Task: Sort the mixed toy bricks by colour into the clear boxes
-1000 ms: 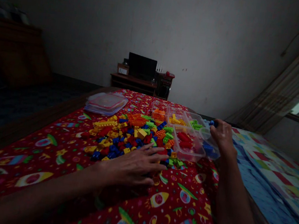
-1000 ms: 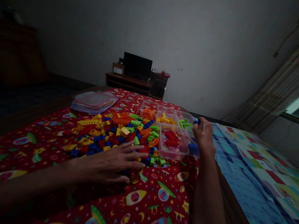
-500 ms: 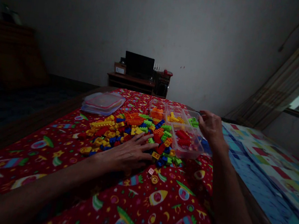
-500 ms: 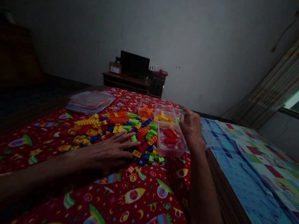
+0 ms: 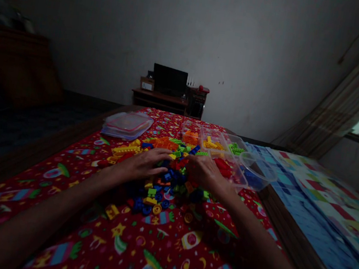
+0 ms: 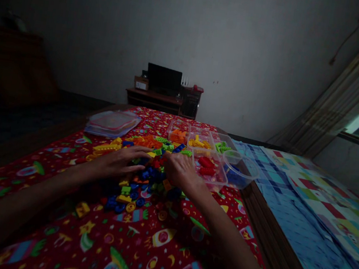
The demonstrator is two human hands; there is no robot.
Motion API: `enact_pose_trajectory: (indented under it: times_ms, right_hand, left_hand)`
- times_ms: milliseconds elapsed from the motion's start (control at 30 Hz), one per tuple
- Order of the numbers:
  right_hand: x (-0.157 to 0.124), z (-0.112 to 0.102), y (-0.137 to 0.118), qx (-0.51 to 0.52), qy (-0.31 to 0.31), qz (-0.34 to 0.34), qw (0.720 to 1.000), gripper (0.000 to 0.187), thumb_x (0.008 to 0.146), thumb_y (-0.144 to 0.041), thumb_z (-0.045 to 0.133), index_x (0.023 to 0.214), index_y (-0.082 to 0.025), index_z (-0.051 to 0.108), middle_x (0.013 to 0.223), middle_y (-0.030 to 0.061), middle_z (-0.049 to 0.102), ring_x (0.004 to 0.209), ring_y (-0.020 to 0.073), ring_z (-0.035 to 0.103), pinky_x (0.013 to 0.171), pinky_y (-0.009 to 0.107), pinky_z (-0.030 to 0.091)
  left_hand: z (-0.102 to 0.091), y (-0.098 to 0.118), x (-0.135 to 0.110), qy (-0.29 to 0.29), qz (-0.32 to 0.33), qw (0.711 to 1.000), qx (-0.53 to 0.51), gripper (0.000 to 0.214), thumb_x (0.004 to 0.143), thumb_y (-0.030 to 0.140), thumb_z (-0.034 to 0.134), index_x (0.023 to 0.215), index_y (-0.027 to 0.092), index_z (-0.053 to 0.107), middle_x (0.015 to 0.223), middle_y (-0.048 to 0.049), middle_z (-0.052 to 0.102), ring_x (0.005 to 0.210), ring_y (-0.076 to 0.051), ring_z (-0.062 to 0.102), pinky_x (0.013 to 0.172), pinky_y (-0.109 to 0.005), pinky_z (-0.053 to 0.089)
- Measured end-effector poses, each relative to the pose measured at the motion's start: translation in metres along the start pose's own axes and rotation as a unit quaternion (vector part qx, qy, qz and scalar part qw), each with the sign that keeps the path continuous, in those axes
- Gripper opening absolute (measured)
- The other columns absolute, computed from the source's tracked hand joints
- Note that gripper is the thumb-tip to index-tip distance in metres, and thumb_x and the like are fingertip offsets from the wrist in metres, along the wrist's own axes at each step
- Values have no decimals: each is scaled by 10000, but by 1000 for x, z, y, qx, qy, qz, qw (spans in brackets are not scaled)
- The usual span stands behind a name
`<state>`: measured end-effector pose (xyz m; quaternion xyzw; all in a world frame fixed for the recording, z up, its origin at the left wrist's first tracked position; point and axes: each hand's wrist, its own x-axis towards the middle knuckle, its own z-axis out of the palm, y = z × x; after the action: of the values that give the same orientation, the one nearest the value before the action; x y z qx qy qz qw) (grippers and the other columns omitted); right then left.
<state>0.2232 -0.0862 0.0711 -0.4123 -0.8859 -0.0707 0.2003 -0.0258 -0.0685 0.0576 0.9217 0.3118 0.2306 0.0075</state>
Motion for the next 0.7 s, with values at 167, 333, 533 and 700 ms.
enact_pose_trajectory:
  times_ms: [167,333,533,700]
  right_hand:
    - [-3,25,-19,-2,-19,-86,996,267,915,-349,524,1095,-162,584,939,100,610,832,174,536,698,271,389]
    - [-4,35,-38,-37,-50,-76,995,150,894,-227,530,1016,-161,588,968,125,577,859,213,528,682,307,436]
    - [-8,45,-13,84,29,-116,989,240,900,-205,516,1134,-154,523,1005,106,602,911,193,556,777,315,461]
    - [-10,25,-11,127,101,-101,982,378,914,-287,525,1269,-178,456,1064,117,624,970,211,584,813,339,477]
  left_hand:
    - [-5,-5,5,40,-78,995,-51,357,818,393,536,1089,188,646,1157,-88,657,1093,-234,593,967,-354,460]
    - [-12,-11,7,63,-142,984,-87,364,737,334,568,1057,196,672,1134,-69,680,1076,-256,609,970,-383,459]
    - [-6,-23,4,98,-212,958,-167,494,640,385,685,1100,205,663,1104,-64,690,1013,-275,634,898,-406,507]
    - [0,-31,4,122,-227,925,-277,609,600,407,742,1165,210,630,1021,-62,714,943,-262,662,841,-406,534]
